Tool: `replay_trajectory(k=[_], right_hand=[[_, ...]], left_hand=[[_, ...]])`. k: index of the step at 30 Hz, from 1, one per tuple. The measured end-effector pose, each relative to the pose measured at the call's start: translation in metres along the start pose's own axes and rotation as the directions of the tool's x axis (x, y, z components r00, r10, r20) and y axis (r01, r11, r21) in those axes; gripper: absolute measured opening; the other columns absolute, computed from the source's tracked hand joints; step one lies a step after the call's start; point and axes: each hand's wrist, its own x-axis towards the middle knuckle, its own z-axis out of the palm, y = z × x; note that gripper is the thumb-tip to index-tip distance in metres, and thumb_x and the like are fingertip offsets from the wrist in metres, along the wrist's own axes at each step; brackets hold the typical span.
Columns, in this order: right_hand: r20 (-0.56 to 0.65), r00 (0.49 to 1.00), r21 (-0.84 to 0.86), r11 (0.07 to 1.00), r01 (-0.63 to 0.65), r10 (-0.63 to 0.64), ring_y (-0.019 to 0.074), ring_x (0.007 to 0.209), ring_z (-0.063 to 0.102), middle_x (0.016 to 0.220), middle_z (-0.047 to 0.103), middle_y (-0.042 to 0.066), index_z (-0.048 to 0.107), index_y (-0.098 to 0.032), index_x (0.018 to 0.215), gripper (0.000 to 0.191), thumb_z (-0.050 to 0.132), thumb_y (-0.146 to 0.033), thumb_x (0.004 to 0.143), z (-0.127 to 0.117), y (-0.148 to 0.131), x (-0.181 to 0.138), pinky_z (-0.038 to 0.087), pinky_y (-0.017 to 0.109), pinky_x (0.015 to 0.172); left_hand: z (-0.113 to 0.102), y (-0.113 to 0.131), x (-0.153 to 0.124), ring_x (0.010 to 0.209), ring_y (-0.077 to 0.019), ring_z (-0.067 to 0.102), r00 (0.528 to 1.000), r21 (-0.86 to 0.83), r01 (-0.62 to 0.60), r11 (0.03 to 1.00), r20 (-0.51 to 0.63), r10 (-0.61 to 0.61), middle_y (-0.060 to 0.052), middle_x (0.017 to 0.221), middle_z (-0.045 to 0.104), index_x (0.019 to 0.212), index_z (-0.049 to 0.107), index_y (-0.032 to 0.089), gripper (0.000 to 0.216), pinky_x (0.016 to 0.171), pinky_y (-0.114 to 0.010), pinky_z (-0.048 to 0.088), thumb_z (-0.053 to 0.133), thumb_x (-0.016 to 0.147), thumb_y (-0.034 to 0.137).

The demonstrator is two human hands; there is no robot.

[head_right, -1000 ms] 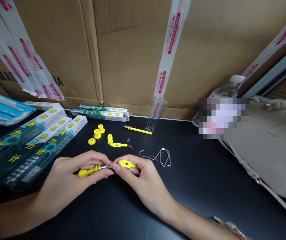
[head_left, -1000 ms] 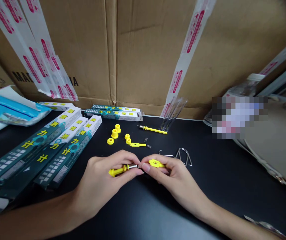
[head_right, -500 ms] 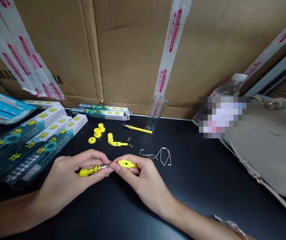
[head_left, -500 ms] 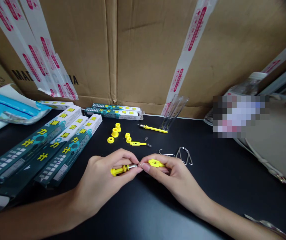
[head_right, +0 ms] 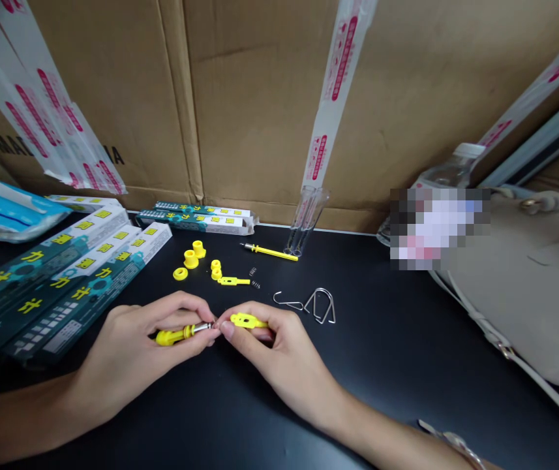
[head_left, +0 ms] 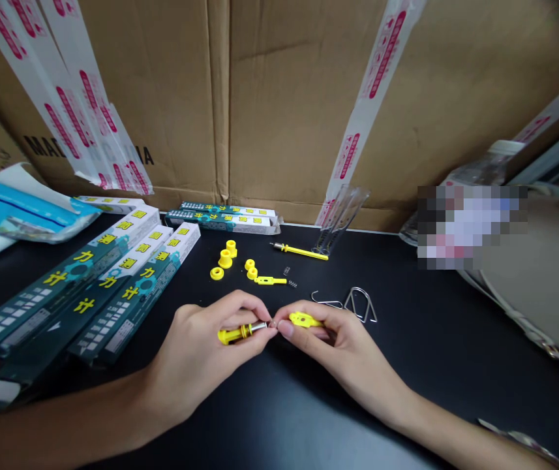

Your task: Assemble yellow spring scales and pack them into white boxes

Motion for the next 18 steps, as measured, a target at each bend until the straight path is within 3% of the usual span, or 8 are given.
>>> replay_trajectory(k=[5, 11, 15, 18], right_hand=[[-0.057, 0.994, -0.114, 0.989, 0.09, -0.097, 0.0132, 0.074, 0.061, 0.093, 0.067, 0.001, 0.069, -0.022, 0.108, 0.022, 0.058, -0.036, 0.095, 0.001, 0.003, -0.005, 0.047, 0.023, 0.064], [-0.078, 0.955, -0.431, 0.874, 0.225, -0.285, 0.0134, 0.06, 0.051, 0.073, 0.053, -0.002, 0.059, -0.027, 0.126, 0.031, 0.035, -0.032, 0.106, 0.001, 0.01, -0.014, 0.045, 0.025, 0.062], [-0.049, 0.954, -0.482, 0.844, 0.237, -0.296, 0.0127, 0.058, 0.053, 0.071, 0.054, -0.005, 0.039, -0.027, 0.141, 0.036, 0.039, -0.027, 0.105, 0.005, 0.01, -0.018, 0.047, 0.023, 0.061], [-0.072, 0.942, -0.498, 0.83, 0.251, -0.328, 0.0125, 0.06, 0.06, 0.072, 0.063, -0.005, 0.042, -0.025, 0.134, 0.032, 0.046, -0.025, 0.102, 0.007, 0.008, -0.02, 0.048, 0.021, 0.059]], left_hand=[[0.001, -0.001, -0.001, 0.052, -0.0074, 0.068, 1.0, 0.031, 0.01, 0.999, 0.008, -0.011, 0.015, 0.067, 0.076, 0.084, 0.062, 0.027, 0.012, 0.057, -0.014, 0.048, 0.072, 0.083, 0.021], [0.001, 0.0, -0.001, 0.05, -0.0071, 0.066, 1.0, 0.046, 0.009, 0.999, 0.013, -0.01, 0.016, 0.064, 0.075, 0.084, 0.06, 0.026, 0.013, 0.058, -0.015, 0.048, 0.072, 0.083, 0.021], [0.001, 0.0, 0.0, 0.051, -0.0059, 0.067, 1.0, 0.032, -0.007, 0.999, 0.014, 0.006, 0.016, 0.064, 0.075, 0.084, 0.059, 0.025, 0.015, 0.059, -0.013, 0.048, 0.072, 0.083, 0.019], [0.001, 0.0, 0.0, 0.05, -0.0046, 0.066, 1.0, 0.017, -0.013, 1.0, 0.012, 0.013, 0.017, 0.065, 0.075, 0.084, 0.059, 0.025, 0.016, 0.058, -0.011, 0.047, 0.072, 0.083, 0.017]])
